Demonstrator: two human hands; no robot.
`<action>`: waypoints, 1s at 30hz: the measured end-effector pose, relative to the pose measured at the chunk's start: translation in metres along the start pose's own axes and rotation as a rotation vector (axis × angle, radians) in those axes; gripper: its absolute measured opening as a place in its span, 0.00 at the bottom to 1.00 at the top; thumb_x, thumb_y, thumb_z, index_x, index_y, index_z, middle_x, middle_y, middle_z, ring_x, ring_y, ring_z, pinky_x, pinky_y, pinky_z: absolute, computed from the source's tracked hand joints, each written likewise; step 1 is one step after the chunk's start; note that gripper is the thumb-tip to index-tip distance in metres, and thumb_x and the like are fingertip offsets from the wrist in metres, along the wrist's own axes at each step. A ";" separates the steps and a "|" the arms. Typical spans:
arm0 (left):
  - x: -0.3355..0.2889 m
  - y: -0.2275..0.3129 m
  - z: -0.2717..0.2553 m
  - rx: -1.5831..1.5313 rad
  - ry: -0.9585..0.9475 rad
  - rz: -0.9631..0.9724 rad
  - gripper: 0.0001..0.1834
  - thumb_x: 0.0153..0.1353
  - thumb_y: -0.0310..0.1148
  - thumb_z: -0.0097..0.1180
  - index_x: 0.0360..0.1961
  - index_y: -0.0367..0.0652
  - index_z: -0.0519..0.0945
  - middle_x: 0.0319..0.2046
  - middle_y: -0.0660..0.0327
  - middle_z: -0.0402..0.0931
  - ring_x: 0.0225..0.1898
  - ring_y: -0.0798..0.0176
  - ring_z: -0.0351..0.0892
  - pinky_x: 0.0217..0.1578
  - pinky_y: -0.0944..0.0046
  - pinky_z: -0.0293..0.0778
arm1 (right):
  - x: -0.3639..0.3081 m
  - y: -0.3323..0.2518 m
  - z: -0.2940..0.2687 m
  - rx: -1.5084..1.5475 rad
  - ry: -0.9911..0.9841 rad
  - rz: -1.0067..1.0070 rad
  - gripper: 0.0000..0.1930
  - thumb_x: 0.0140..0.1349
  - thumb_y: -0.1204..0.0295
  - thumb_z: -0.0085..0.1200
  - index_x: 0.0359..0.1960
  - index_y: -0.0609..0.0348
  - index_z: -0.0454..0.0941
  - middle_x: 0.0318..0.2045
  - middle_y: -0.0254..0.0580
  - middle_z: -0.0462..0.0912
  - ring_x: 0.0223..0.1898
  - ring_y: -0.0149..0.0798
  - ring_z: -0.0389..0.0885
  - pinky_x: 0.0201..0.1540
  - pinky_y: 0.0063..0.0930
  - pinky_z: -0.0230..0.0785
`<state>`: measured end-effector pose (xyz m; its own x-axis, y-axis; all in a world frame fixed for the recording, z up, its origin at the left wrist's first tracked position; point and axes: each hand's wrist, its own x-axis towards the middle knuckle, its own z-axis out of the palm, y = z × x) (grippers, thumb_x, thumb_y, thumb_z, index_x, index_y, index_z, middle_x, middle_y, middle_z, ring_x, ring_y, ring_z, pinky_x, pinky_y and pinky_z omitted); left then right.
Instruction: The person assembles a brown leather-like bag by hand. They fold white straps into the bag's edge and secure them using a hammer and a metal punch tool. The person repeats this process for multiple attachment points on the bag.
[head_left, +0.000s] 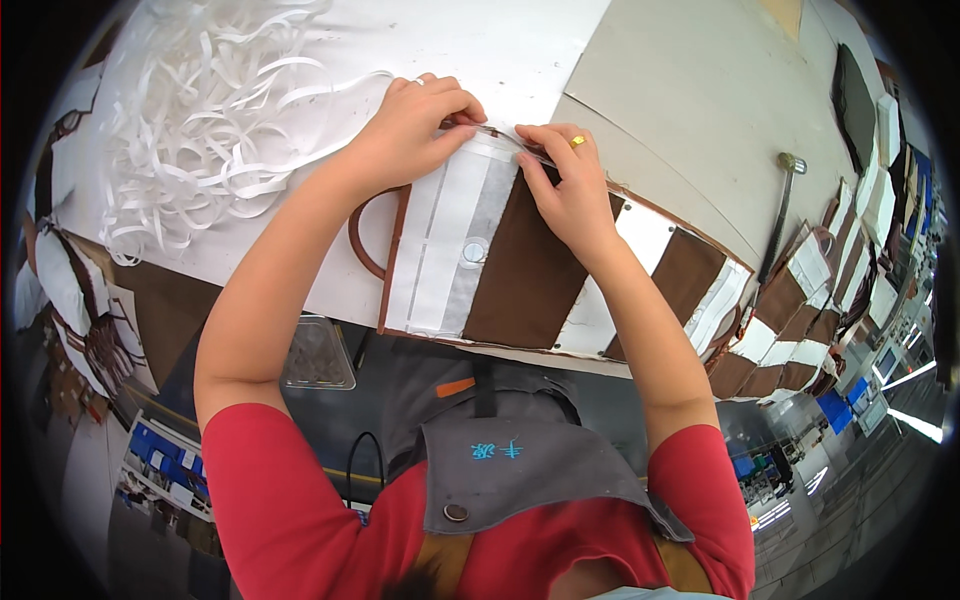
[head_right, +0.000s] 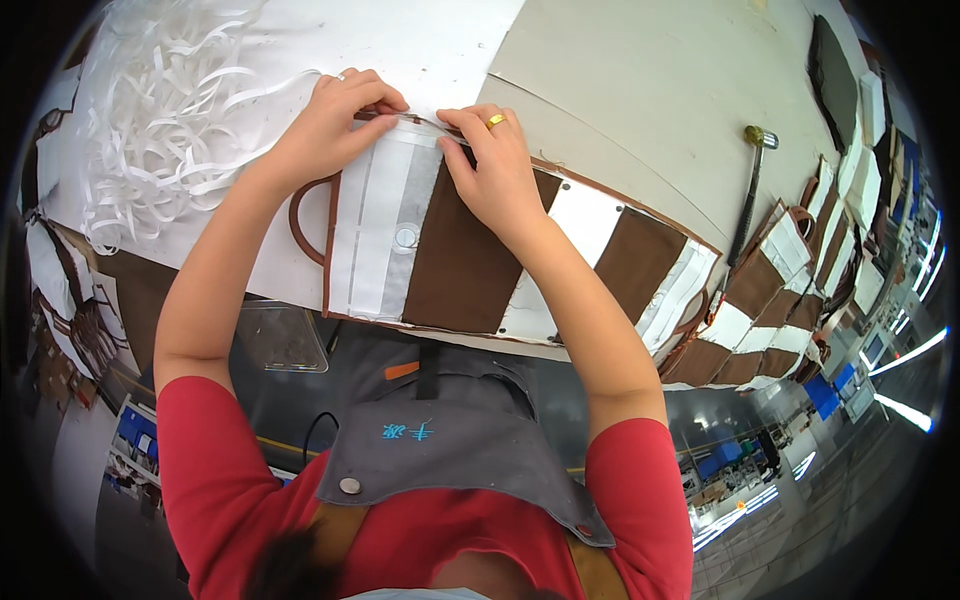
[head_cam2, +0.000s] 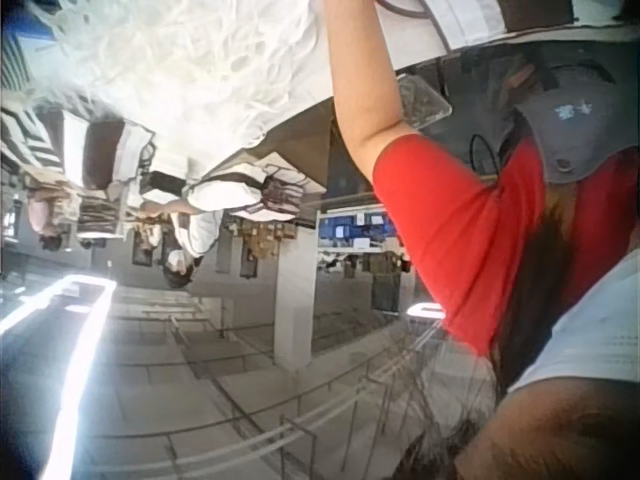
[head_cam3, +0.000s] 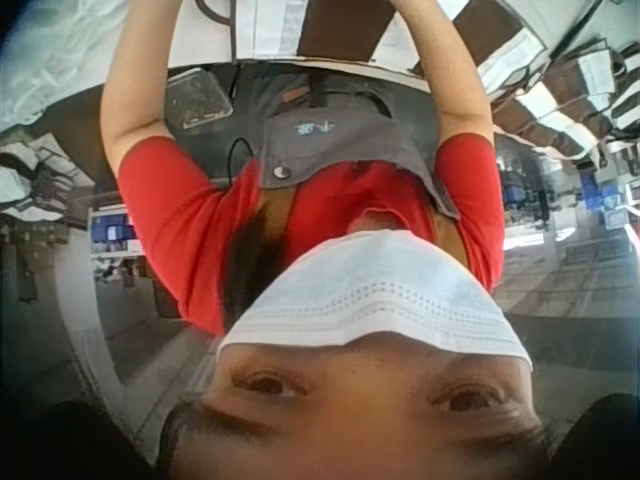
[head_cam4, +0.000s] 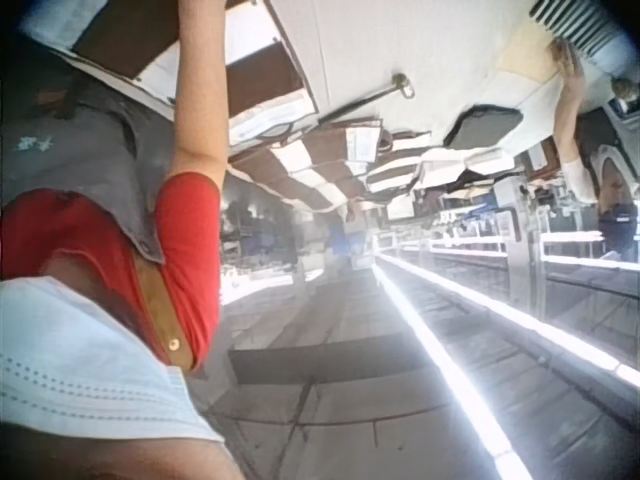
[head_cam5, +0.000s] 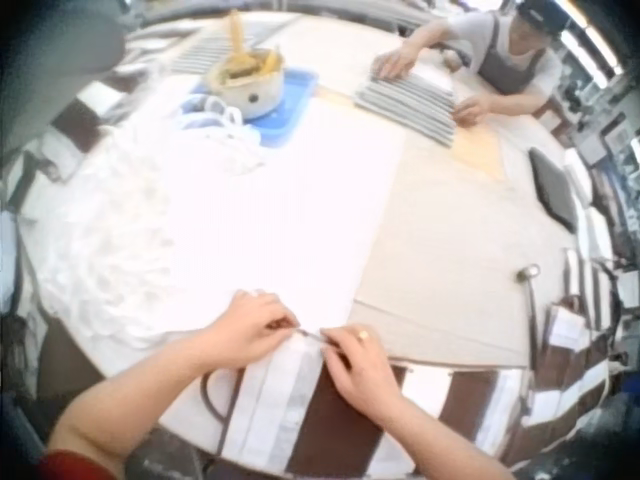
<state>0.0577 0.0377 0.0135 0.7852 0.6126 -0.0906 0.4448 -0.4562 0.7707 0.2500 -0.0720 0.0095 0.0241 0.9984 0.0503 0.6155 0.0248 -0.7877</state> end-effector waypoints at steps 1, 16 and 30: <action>-0.001 0.001 0.001 0.010 0.003 0.003 0.06 0.59 0.28 0.55 0.37 0.44 0.79 0.33 0.66 0.74 0.41 0.67 0.72 0.50 0.62 0.57 | 0.003 0.000 0.002 -0.013 -0.008 -0.005 0.10 0.56 0.78 0.56 0.41 0.59 0.78 0.36 0.41 0.77 0.41 0.43 0.72 0.45 0.34 0.66; -0.009 -0.013 0.008 0.167 0.131 0.265 0.09 0.54 0.23 0.54 0.34 0.47 0.83 0.31 0.67 0.76 0.37 0.65 0.74 0.46 0.63 0.62 | 0.014 0.002 0.004 -0.116 -0.095 -0.148 0.09 0.56 0.79 0.55 0.37 0.53 0.81 0.34 0.33 0.77 0.35 0.39 0.72 0.42 0.33 0.65; -0.035 0.005 0.008 0.479 0.236 0.239 0.16 0.50 0.27 0.59 0.43 0.43 0.79 0.37 0.67 0.75 0.41 0.63 0.74 0.47 0.62 0.65 | 0.015 -0.003 0.000 -0.367 -0.215 -0.235 0.10 0.58 0.73 0.54 0.42 0.54 0.77 0.39 0.30 0.76 0.41 0.36 0.73 0.42 0.33 0.61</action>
<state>0.0357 0.0093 0.0155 0.7950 0.5589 0.2359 0.4555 -0.8067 0.3764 0.2485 -0.0575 0.0122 -0.2887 0.9565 0.0424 0.8231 0.2705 -0.4994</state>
